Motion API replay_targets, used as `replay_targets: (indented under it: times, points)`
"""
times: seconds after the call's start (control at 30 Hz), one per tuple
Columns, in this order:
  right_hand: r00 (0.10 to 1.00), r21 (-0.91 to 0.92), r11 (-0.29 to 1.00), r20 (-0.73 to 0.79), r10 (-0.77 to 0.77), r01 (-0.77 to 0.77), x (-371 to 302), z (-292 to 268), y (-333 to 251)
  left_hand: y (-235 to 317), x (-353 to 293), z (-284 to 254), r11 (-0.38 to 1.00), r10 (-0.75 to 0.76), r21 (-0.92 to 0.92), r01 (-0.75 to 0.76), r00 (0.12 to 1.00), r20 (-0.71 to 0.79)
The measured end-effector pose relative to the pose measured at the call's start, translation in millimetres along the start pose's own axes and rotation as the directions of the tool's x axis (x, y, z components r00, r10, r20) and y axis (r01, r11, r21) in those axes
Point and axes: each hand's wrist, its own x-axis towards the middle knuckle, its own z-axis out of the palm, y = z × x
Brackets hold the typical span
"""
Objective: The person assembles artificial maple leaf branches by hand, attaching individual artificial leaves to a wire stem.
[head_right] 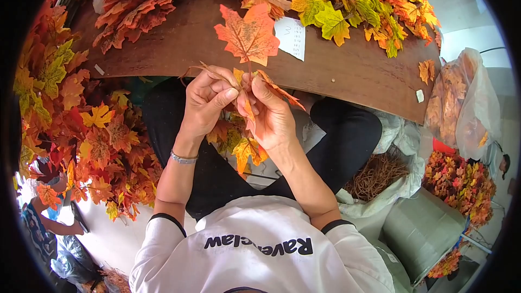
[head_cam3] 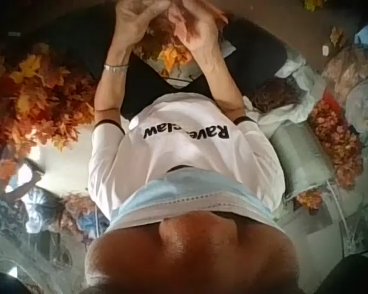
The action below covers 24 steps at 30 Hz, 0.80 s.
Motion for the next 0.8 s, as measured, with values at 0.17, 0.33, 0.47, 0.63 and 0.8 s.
replay_targets:
  times: [0.17,0.33,0.47,0.63,0.8]
  points:
    - [1.000,-0.038,0.999,0.008,-0.008,0.008,-3,2,2,2,0,1,0.999,-0.036,0.028,0.036,0.999,0.011]
    - [0.995,-0.171,0.981,0.055,-0.083,0.091,-5,0,2,4,0,2,0.994,-0.091,-0.051,0.093,0.995,0.040]
    - [0.994,-0.233,0.967,0.068,-0.087,0.101,-4,0,0,1,-1,4,0.992,-0.105,-0.069,0.102,0.994,-0.033]
    - [0.996,-0.358,0.934,0.090,0.021,0.012,-3,-9,-12,2,0,5,0.984,-0.156,-0.090,0.154,0.988,-0.018]
    - [0.994,-0.580,0.808,0.056,-0.094,0.108,1,-13,-14,8,3,-1,0.971,-0.200,0.130,0.199,0.980,-0.004]
